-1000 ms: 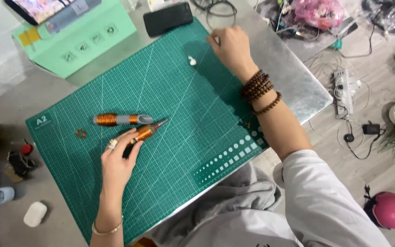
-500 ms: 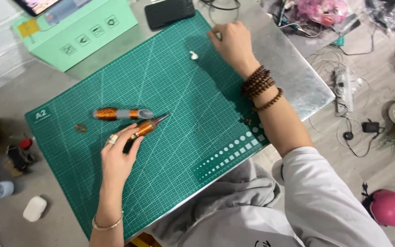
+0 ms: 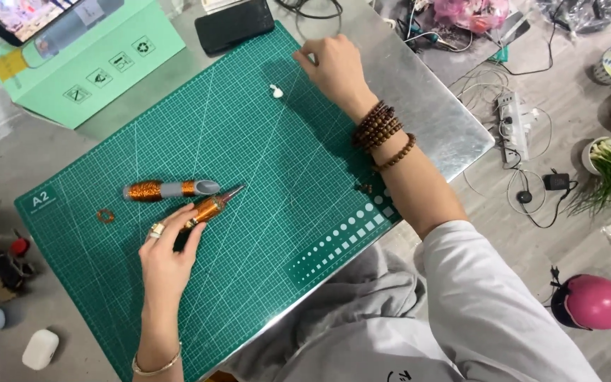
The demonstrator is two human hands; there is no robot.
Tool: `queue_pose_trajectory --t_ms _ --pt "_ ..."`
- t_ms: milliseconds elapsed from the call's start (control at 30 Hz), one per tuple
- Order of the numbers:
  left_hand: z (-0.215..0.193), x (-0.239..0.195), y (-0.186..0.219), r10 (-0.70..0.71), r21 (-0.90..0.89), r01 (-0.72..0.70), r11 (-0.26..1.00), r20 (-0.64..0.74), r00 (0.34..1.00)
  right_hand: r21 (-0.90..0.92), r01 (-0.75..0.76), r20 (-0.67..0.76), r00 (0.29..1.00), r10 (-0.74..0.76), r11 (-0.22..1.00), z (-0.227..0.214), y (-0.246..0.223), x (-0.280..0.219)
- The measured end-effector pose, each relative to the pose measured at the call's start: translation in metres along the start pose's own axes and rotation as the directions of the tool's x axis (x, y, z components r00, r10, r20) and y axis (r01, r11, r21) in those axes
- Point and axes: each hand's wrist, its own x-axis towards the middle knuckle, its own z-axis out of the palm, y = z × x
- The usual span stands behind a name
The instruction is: The person sits at a workbench and assembles a tattoo machine pen by hand. They pick up the copper coil body, attach and twist on the front barrel and tip components, tighten the parts together, and hold the assembled device up while fitting the remaining pieces.
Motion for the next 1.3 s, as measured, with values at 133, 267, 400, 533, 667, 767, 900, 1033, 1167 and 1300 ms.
queue_pose_trajectory --t_ms 133,267,400,533,667,767,900,1033,1167,1300 --pt "-0.001 0.001 0.004 -0.002 -0.014 0.002 1.0 -0.003 1.0 0.019 -0.049 0.02 0.999 0.049 0.999 -0.004 -0.004 0.001" --pt "0.0 -0.001 0.0 -0.012 0.001 0.012 1.0 0.001 1.0 0.036 -0.083 0.028 0.996 0.082 0.996 -0.005 -0.005 0.001" --pt "0.001 -0.001 0.001 -0.012 -0.018 0.012 1.0 0.003 1.0 0.037 -0.078 0.022 0.997 0.077 0.996 -0.007 -0.003 0.001" --pt "-0.001 -0.001 0.003 -0.014 -0.018 0.014 1.0 0.009 1.0 0.103 0.065 -0.126 0.991 -0.052 0.993 -0.013 -0.004 0.004" --pt "-0.001 0.003 0.004 -0.014 -0.02 0.015 1.0 0.005 1.0 0.144 0.222 -0.305 0.937 -0.17 0.964 -0.027 -0.013 0.009" --pt "-0.001 0.0 0.003 -0.008 -0.018 0.008 1.0 -0.001 1.0 0.132 0.126 -0.23 0.969 -0.094 0.983 -0.013 -0.005 0.003" --pt "-0.001 0.001 0.003 -0.006 -0.027 0.006 1.0 -0.007 1.0 0.047 -0.004 0.01 1.0 0.004 0.999 -0.002 0.002 0.001" --pt "0.0 0.0 0.0 0.011 -0.018 -0.012 1.0 -0.03 0.999 0.069 0.107 -0.02 0.994 -0.106 0.992 0.0 0.001 -0.001" --pt "-0.002 -0.003 -0.001 -0.009 -0.013 0.008 1.0 -0.029 1.0 0.061 0.126 -0.014 0.992 -0.125 0.99 0.002 -0.003 -0.003" --pt "-0.003 -0.003 0.001 -0.001 -0.021 0.001 1.0 -0.019 1.0 0.051 0.122 -0.037 0.992 -0.12 0.991 0.004 0.004 -0.002"
